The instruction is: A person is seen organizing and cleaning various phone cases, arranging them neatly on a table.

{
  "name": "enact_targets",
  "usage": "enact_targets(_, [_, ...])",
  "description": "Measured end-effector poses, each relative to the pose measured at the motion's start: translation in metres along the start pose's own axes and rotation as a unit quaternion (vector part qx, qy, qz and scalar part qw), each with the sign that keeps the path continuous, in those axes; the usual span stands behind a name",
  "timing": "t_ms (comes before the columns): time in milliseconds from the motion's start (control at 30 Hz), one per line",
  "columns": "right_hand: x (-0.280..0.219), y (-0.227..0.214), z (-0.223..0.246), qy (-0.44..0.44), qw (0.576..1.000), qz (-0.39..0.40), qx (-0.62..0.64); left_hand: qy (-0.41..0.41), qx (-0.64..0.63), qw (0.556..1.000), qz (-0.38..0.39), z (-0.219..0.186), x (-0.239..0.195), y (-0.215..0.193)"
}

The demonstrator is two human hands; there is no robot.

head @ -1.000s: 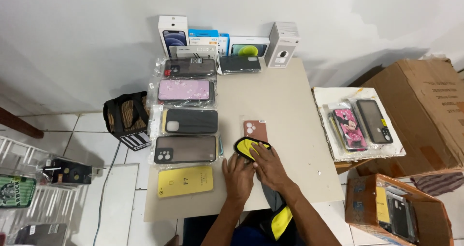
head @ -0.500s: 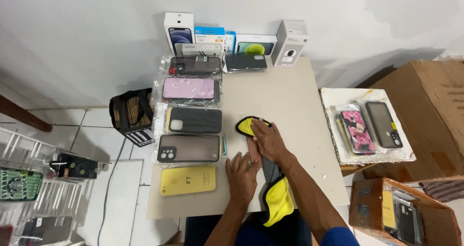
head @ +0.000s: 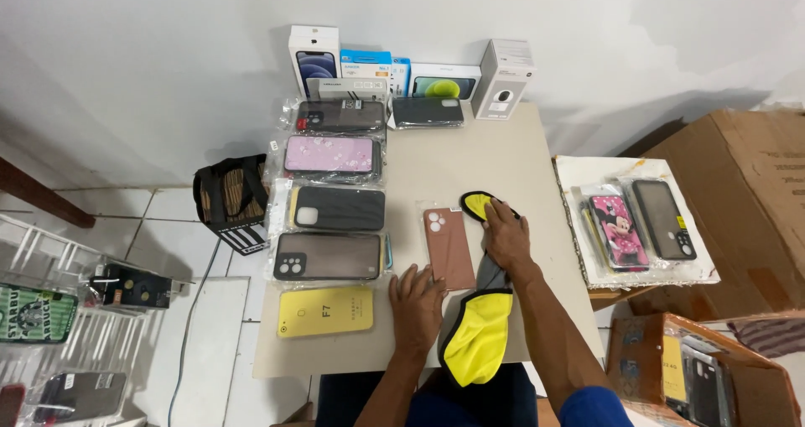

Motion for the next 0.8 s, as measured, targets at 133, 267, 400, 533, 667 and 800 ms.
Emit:
enact_targets(133, [-0.014,0.002,-0.006,0.042,0.999,0.012,0.008,-0.007,0.004,1.0,0.008,0.002,0.0,0.0])
enact_targets(267, [-0.045,-0.026,0.016,0.087,0.977,-0.188,-0.043,0.02,0.015,1.0,-0.008,0.0,0.003,-0.003])
enact_targets(400, [-0.087,-0.024,0.055,0.085,0.986,-0.14,0.023,0.013,0.017,1.0,0.003,-0.001,0.001,-0.003])
enact_targets(533, [-0.101,-0.013,0.062,0.165,0.983,-0.014,0.081,-0.009,-0.029,0.999,0.021,-0.002,0.0,-0.008])
enact_targets(667, [-0.106,0.003,0.046,0.231,0.891,0.008,0.39,-0.003,-0.038,0.999,0.007,0.001,-0.001,-0.009])
enact_targets(800, [-0.123,-0.006,0.042,0.202,0.817,-0.051,0.538,-0.052,-0.111,0.992,-0.01,-0.003,0.002,-0.021])
Point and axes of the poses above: each hand's wrist, its own x-axis towards the middle knuckle, its own y-axis out of the palm, z = x × y, the point moved 7 cm from there along x, towards the middle knuckle, and after that the axes turned 9 degrees about -x, right-handed, at the moved point
